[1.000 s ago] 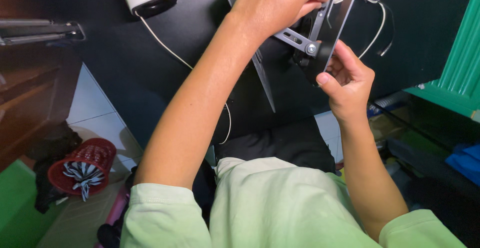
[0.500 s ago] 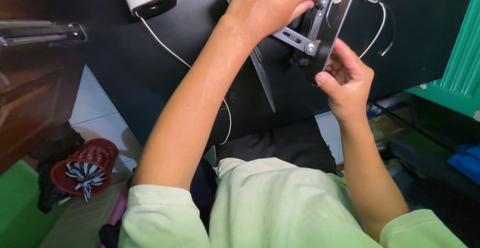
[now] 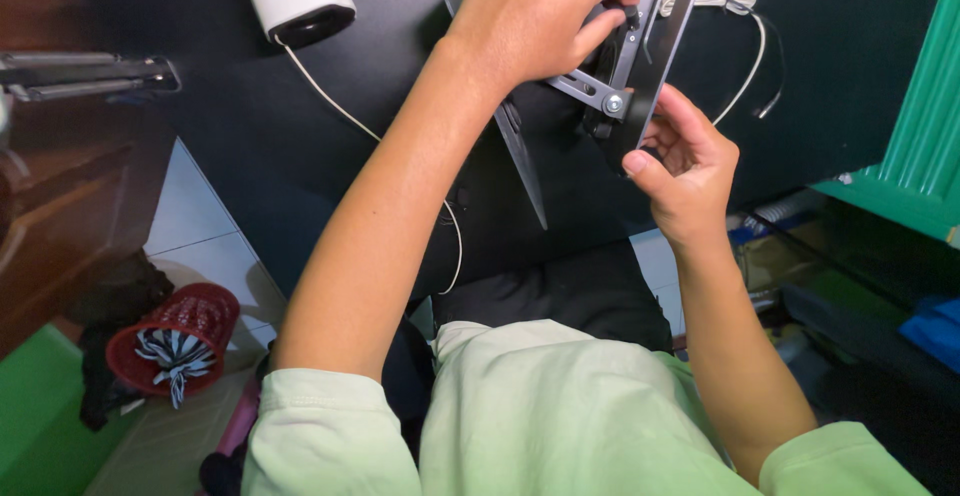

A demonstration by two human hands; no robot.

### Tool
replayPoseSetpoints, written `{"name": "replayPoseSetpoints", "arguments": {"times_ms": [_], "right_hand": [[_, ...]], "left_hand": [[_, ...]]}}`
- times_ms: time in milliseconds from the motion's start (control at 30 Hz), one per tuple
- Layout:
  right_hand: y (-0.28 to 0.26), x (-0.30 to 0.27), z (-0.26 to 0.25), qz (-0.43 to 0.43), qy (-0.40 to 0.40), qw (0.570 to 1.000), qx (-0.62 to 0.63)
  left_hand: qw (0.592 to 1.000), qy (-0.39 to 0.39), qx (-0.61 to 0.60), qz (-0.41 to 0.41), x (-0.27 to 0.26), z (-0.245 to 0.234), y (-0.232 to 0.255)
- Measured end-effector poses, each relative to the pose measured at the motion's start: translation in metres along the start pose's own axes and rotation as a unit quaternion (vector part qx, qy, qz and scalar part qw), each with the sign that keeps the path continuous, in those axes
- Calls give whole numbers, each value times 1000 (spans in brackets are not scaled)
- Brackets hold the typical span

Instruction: The person adjusts a desk-mounted lamp, places a cooling stand on the desk, connects its USB cable, and then unfolds and positions a large mouse pad.

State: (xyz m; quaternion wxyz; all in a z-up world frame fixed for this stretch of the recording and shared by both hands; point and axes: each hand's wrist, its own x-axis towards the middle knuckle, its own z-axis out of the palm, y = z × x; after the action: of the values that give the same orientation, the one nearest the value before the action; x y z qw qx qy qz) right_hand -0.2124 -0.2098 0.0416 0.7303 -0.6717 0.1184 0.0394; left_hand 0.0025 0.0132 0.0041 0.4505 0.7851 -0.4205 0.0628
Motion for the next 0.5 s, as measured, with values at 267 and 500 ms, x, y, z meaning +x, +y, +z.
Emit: {"name": "replayPoseSetpoints", "arguments": {"times_ms": [267,500], "right_hand": [[2,-1,-2,-1,-1,1000,12],[0,-1,-1,2,-5,1000,7]], "left_hand": [[998,-45,-1,-34,7,4,4],[999,-35,31,-2,13,9,5]]}}
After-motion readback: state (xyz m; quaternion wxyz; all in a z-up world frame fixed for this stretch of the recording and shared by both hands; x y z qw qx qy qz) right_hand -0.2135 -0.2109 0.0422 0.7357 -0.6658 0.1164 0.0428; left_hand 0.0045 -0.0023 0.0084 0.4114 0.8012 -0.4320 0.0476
